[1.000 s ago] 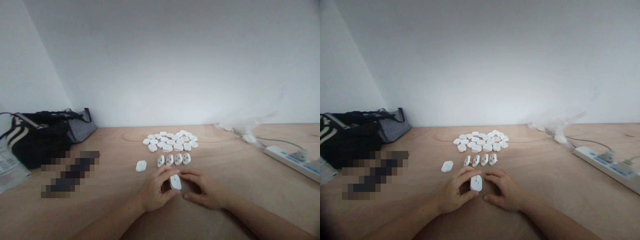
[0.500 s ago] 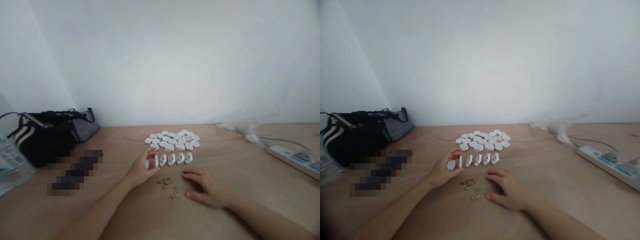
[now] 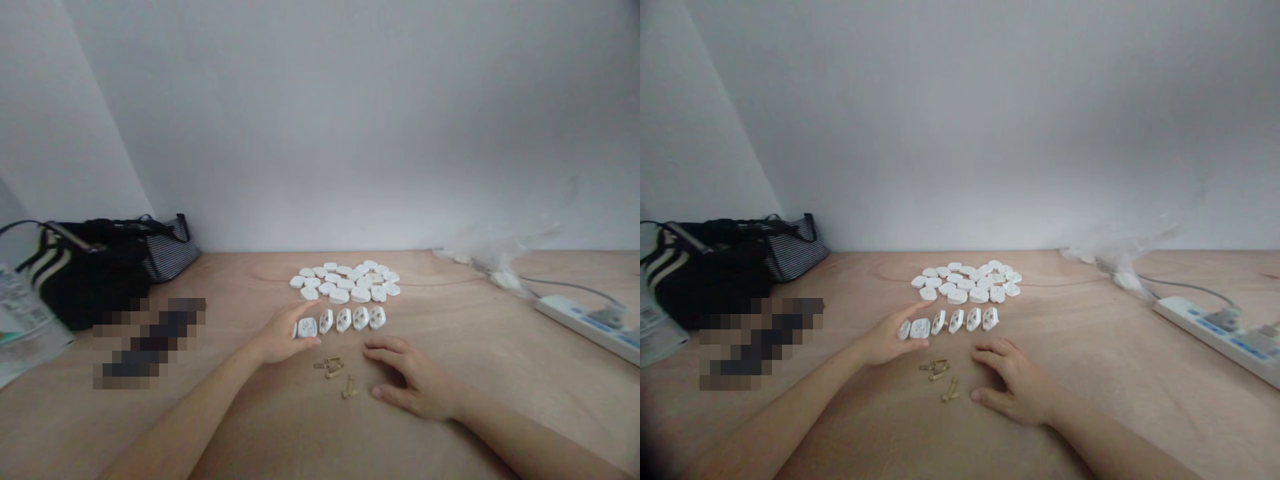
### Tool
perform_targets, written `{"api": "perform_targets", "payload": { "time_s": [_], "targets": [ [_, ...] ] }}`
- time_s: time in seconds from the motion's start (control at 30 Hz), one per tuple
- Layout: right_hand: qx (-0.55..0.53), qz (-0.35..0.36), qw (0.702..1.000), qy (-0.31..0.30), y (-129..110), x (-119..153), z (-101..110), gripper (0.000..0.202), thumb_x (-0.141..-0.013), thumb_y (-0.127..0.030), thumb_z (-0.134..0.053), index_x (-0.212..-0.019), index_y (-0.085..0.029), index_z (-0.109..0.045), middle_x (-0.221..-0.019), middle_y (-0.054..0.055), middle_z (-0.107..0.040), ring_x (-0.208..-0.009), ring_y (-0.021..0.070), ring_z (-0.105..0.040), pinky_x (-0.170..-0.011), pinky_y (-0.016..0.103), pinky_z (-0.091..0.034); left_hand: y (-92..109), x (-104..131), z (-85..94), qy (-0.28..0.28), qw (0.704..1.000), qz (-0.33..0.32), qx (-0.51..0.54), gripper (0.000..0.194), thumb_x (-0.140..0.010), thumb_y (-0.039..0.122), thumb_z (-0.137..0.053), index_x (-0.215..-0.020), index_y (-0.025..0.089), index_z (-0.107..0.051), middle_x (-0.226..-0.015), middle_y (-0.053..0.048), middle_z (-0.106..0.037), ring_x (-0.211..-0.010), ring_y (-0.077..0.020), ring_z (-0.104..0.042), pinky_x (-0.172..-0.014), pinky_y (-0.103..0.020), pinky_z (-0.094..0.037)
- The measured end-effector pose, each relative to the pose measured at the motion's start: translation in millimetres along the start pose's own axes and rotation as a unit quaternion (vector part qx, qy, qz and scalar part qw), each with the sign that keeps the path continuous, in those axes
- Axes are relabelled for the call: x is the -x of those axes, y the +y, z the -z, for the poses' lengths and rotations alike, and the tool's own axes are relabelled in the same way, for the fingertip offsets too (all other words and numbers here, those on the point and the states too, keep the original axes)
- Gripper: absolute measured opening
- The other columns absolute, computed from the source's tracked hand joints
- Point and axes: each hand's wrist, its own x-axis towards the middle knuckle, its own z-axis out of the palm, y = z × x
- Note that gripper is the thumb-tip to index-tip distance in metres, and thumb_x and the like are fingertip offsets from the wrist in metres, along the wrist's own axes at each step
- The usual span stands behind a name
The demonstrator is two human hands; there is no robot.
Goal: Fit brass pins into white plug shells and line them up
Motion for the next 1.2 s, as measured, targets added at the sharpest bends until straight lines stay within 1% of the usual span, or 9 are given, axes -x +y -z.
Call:
{"api": "perform_targets", "payload": {
  "time_s": [0.27, 0.47, 0.53, 0.7, 0.77, 0.9, 1.03, 1.1, 1.2],
  "targets": [
    [0.005, 0.003, 1.0, -0.007, -2, -1, 4, 0.057, -0.08, -0.046, -0.056, -0.128, -0.016, -0.048, -0.131, 0.014, -0.046, -0.121, 0.0271, -0.041, -0.102, 0.043, -0.034, 14, -24, -8.8, -0.035, 0.992, -0.096, -0.072, 0.051, -0.079, 0.034, -0.062, -0.127, 0.027, -0.047, -0.122, -0.007, -0.056, -0.113, -0.0262, -0.047, -0.098, -0.041, -0.034],
    [-0.006, 0.017, 1.0, -0.012, 3, 1, 5, 0.058, -0.081, -0.049, -0.054, -0.129, -0.018, -0.047, -0.132, 0.014, -0.046, -0.121, 0.0277, -0.042, -0.101, 0.044, -0.035, 40, -2, -10.7, 0.04, 0.997, -0.056, 0.042, 0.039, -0.073, 0.032, -0.067, -0.108, 0.019, -0.057, -0.102, -0.006, -0.06, -0.092, -0.0204, -0.057, -0.084, -0.031, -0.045],
    [-0.011, 0.017, 1.0, -0.008, 5, 1, 4, 0.058, -0.081, -0.049, -0.054, -0.129, -0.018, -0.047, -0.132, 0.014, -0.046, -0.121, 0.0284, -0.042, -0.101, 0.045, -0.035, 51, 8, -18.5, 0.04, 0.994, -0.036, 0.091, 0.04, -0.069, 0.031, -0.071, -0.103, 0.018, -0.056, -0.099, -0.005, -0.061, -0.087, -0.0198, -0.058, -0.079, -0.03, -0.047],
    [-0.004, 0.03, 1.0, -0.003, 7, 0, 3, 0.058, -0.08, -0.047, -0.057, -0.129, -0.02, -0.047, -0.131, 0.013, -0.047, -0.12, 0.0283, -0.042, -0.101, 0.046, -0.035, 69, 21, -40.1, 0.035, 0.983, -0.058, 0.172, 0.028, -0.066, 0.014, -0.065, -0.091, 0.018, -0.052, -0.104, -0.005, -0.059, -0.087, -0.0178, -0.06, -0.075, -0.026, -0.05],
    [-0.003, 0.038, 0.999, 0.002, 8, 0, 2, 0.057, -0.08, -0.046, -0.057, -0.129, -0.021, -0.046, -0.132, 0.012, -0.047, -0.12, 0.0282, -0.043, -0.101, 0.046, -0.035, 71, 22, -42.2, 0.029, 0.986, -0.046, 0.158, 0.033, -0.066, 0.014, -0.065, -0.096, 0.019, -0.052, -0.102, -0.005, -0.06, -0.084, -0.0178, -0.06, -0.073, -0.027, -0.05],
    [-0.001, 0.058, 0.998, 0.01, 10, -1, 1, 0.056, -0.08, -0.045, -0.057, -0.129, -0.02, -0.046, -0.133, 0.013, -0.046, -0.121, 0.0278, -0.042, -0.101, 0.046, -0.035, 70, 18, -38.8, 0.051, 0.991, -0.077, 0.094, 0.045, -0.068, 0.023, -0.07, -0.11, 0.021, -0.054, -0.106, -0.006, -0.062, -0.098, -0.023, -0.057, -0.089, -0.037, -0.044],
    [-0.004, 0.053, 0.999, 0.006, 9, -1, 2, 0.056, -0.081, -0.044, -0.057, -0.13, -0.02, -0.045, -0.132, 0.013, -0.046, -0.121, 0.0273, -0.042, -0.1, 0.045, -0.036, 68, 16, -39.7, 0.026, 0.982, -0.152, 0.108, 0.029, -0.072, 0.028, -0.069, -0.099, 0.019, -0.063, -0.103, -0.008, -0.063, -0.097, -0.0223, -0.057, -0.09, -0.036, -0.043],
    [-0.003, 0.046, 0.999, 0.003, 8, -1, 2, 0.057, -0.08, -0.044, -0.057, -0.13, -0.02, -0.045, -0.132, 0.013, -0.047, -0.12, 0.0273, -0.043, -0.101, 0.045, -0.035, 68, 17, -41.4, 0.025, 0.98, -0.161, 0.118, 0.025, -0.072, 0.029, -0.069, -0.094, 0.017, -0.063, -0.101, -0.009, -0.062, -0.093, -0.0213, -0.059, -0.086, -0.034, -0.044],
    [0.0, 0.051, 0.999, 0.004, 8, -1, 2, 0.057, -0.08, -0.043, -0.058, -0.13, -0.02, -0.045, -0.131, 0.012, -0.047, -0.12, 0.0267, -0.042, -0.101, 0.045, -0.035, 68, 18, -42.2, 0.038, 0.979, -0.153, 0.128, 0.029, -0.076, 0.027, -0.066, -0.103, 0.017, -0.059, -0.103, -0.009, -0.06, -0.093, -0.02, -0.057, -0.084, -0.032, -0.046]
  ]
}}
